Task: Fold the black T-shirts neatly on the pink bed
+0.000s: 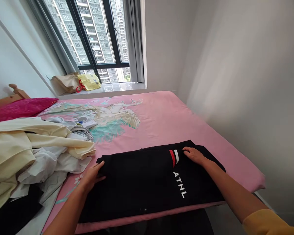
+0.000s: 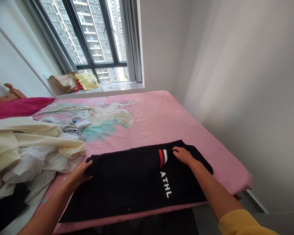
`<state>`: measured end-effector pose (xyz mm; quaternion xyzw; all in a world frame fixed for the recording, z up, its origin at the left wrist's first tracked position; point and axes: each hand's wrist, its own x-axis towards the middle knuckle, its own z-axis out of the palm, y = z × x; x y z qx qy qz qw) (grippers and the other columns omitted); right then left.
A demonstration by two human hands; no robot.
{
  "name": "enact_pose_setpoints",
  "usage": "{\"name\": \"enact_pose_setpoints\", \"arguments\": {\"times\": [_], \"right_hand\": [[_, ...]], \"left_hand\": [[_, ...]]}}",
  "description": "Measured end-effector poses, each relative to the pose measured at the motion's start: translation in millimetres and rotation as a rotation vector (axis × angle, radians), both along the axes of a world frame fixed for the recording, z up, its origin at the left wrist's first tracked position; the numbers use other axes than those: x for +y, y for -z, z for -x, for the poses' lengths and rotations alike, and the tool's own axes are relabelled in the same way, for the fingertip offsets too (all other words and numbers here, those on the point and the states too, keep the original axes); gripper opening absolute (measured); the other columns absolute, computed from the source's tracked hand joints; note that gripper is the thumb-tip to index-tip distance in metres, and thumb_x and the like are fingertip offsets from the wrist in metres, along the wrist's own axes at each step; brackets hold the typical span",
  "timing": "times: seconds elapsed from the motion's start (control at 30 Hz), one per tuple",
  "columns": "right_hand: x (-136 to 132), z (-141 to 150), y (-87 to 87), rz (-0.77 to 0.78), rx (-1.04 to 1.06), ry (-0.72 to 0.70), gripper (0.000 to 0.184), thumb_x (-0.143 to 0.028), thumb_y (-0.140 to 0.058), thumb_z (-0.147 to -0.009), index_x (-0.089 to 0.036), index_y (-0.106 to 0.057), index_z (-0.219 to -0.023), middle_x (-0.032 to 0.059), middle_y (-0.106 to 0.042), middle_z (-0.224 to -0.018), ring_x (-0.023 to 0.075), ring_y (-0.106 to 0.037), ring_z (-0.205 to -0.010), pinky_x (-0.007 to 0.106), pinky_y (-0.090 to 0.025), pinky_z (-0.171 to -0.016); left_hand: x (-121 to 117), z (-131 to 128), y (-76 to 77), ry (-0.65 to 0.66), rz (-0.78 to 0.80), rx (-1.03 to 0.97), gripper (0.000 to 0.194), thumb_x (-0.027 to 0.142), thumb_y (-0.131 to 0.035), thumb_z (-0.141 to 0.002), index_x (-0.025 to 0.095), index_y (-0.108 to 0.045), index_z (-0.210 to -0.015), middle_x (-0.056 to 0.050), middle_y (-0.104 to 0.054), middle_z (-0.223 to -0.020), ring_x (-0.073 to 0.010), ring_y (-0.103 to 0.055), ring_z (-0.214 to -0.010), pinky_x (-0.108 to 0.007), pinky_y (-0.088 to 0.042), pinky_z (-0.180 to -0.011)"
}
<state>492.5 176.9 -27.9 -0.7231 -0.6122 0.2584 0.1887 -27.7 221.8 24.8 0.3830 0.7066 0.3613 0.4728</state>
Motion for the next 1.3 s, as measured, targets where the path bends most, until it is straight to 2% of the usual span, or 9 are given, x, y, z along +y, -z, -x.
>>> {"name": "enact_pose_setpoints", "arguments": {"times": [0.13,0.3,0.43,0.5,0.63,0.8,0.93,1.17,1.3], "right_hand": [[6,8,1.1,0.057,-0.099,0.054,0.028,-0.03,-0.043,-0.08,-0.024,-0.068,-0.09,0.005,-0.069,-0.089,0.0216,-0.06,-0.084,0.035,-0.043,-0.077],[6,17,-1.6,0.049,-0.204,0.145,0.028,-0.028,-0.046,-0.075,-0.021,-0.066,-0.095,0.0105,-0.067,-0.094,0.0302,-0.059,-0.091,0.048,-0.042,-0.08],[-1,39,-24.1,-0.131,-0.259,0.192,0.038,-0.021,-0.04,-0.079,-0.014,-0.058,-0.112,0.0166,-0.06,-0.115,0.0315,-0.053,-0.108,0.05,-0.039,-0.092],[-5,67,-38.7,-0.244,-0.256,0.123,0.037,-0.022,-0.035,-0.085,-0.014,-0.056,-0.114,0.0146,-0.059,-0.12,0.0262,-0.051,-0.113,0.042,-0.036,-0.1],[-13,135,-47.1,-0.339,-0.232,-0.084,0.039,-0.034,-0.03,-0.092,-0.019,-0.057,-0.117,0.0082,-0.057,-0.126,0.0199,-0.047,-0.121,0.034,-0.026,-0.11],[-32,154,-6.6,-0.166,-0.272,-0.177,0.067,-0.057,-0.041,-0.086,-0.019,-0.038,-0.14,0.0085,-0.033,-0.15,0.0264,-0.02,-0.141,0.051,-0.004,-0.115],[-38,133,11.2,0.034,-0.32,-0.076,0.091,-0.073,-0.032,-0.081,-0.012,-0.018,-0.148,0.012,-0.011,-0.156,0.0274,-0.006,-0.144,0.055,0.0,-0.113],[-19,143,2.4,0.001,-0.244,0.103,0.093,-0.074,-0.028,-0.081,-0.007,-0.023,-0.146,0.0154,-0.016,-0.154,0.0299,-0.006,-0.143,0.057,0.004,-0.112],[-20,125,6.2,-0.058,-0.203,0.198,0.071,-0.062,-0.033,-0.086,-0.014,-0.041,-0.138,0.013,-0.035,-0.148,0.0297,-0.025,-0.138,0.055,-0.015,-0.112]], "left_hand": [[8,17,0.2,0.063,-0.004,0.035,0.033,0.038,-0.066,-0.073,0.018,-0.063,-0.098,-0.004,-0.068,-0.087,-0.0155,-0.064,-0.071,-0.025,-0.053,-0.053],[-1,32,22.6,0.012,-0.031,0.284,0.034,0.037,-0.068,-0.065,0.013,-0.066,-0.089,-0.003,-0.064,-0.07,-0.0176,-0.06,-0.062,-0.023,-0.046,-0.046],[-14,28,22.1,-0.017,-0.213,0.477,0.038,0.034,-0.059,-0.073,0.015,-0.062,-0.106,-0.01,-0.066,-0.102,-0.0251,-0.061,-0.096,-0.036,-0.051,-0.082],[-18,17,16.7,0.078,-0.363,0.538,0.034,0.033,-0.052,-0.08,0.018,-0.062,-0.109,-0.009,-0.061,-0.119,-0.0243,-0.053,-0.115,-0.037,-0.04,-0.102],[-19,-13,19.4,0.503,-0.653,0.772,0.041,0.032,-0.033,-0.091,0.019,-0.06,-0.119,-0.006,-0.052,-0.136,-0.0201,-0.04,-0.132,-0.036,-0.025,-0.114],[-17,-21,47.4,0.633,-0.281,1.117,0.061,0.049,-0.037,-0.089,0.021,-0.036,-0.143,-0.006,-0.026,-0.154,-0.0298,-0.016,-0.143,-0.058,-0.01,-0.112],[-20,-16,57.4,0.654,-0.267,1.184,0.066,0.054,-0.034,-0.089,0.022,-0.029,-0.146,-0.005,-0.019,-0.156,-0.0288,-0.011,-0.144,-0.056,-0.009,-0.113],[-20,-15,60.6,0.622,-0.3,1.243,0.065,0.054,-0.032,-0.09,0.021,-0.029,-0.146,-0.004,-0.019,-0.156,-0.0285,-0.013,-0.143,-0.056,-0.011,-0.112],[-20,-14,63.1,0.614,-0.308,1.252,0.065,0.054,-0.034,-0.089,0.021,-0.03,-0.146,-0.004,-0.02,-0.155,-0.0282,-0.013,-0.143,-0.055,-0.011,-0.113]]}}
